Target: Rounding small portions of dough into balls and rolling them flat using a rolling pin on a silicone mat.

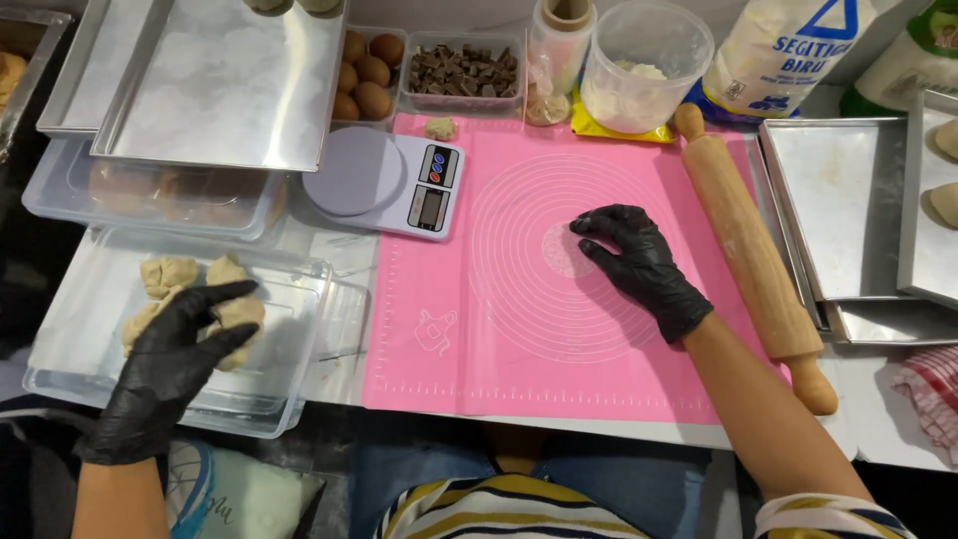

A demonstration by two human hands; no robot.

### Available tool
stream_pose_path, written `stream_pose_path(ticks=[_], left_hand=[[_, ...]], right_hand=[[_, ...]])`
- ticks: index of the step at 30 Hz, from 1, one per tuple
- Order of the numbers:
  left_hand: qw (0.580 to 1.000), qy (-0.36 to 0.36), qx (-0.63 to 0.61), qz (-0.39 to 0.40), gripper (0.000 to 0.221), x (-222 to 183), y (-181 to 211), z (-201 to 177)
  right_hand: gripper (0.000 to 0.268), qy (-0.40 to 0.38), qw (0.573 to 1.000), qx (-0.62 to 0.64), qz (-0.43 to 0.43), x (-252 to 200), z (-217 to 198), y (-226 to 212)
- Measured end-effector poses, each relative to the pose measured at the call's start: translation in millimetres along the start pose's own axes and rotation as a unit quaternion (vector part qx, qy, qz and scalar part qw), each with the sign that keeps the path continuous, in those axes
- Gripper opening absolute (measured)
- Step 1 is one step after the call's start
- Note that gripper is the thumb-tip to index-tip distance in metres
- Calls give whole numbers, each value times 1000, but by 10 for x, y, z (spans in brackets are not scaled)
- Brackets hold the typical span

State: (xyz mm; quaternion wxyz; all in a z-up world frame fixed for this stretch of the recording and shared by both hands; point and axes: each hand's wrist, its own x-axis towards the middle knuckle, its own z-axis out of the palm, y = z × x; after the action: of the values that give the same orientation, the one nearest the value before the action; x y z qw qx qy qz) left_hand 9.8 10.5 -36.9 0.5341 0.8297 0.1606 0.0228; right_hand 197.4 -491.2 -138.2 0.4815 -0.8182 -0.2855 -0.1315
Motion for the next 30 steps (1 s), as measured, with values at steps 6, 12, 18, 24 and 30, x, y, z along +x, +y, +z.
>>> stream_pose_path(ticks=[6, 12, 18, 24, 30], left_hand=[[966, -16, -233, 110, 51, 94, 983, 621], [950, -195, -132, 203, 50, 595, 1238, 2498], [889, -328, 251, 196, 48, 965, 1268, 3359], [955, -175, 117, 209, 39, 1862, 792, 3705], [960, -176, -150, 159, 32, 2027, 631, 3638]], right_hand=[[20, 13, 999, 35, 6, 13, -2, -17], [17, 97, 988, 100, 63, 0, -36, 115], [19, 150, 974, 117, 121, 6, -96, 110], [30, 90, 988, 83, 99, 58, -57, -236], [45, -70, 991, -65, -91, 9, 249, -512]])
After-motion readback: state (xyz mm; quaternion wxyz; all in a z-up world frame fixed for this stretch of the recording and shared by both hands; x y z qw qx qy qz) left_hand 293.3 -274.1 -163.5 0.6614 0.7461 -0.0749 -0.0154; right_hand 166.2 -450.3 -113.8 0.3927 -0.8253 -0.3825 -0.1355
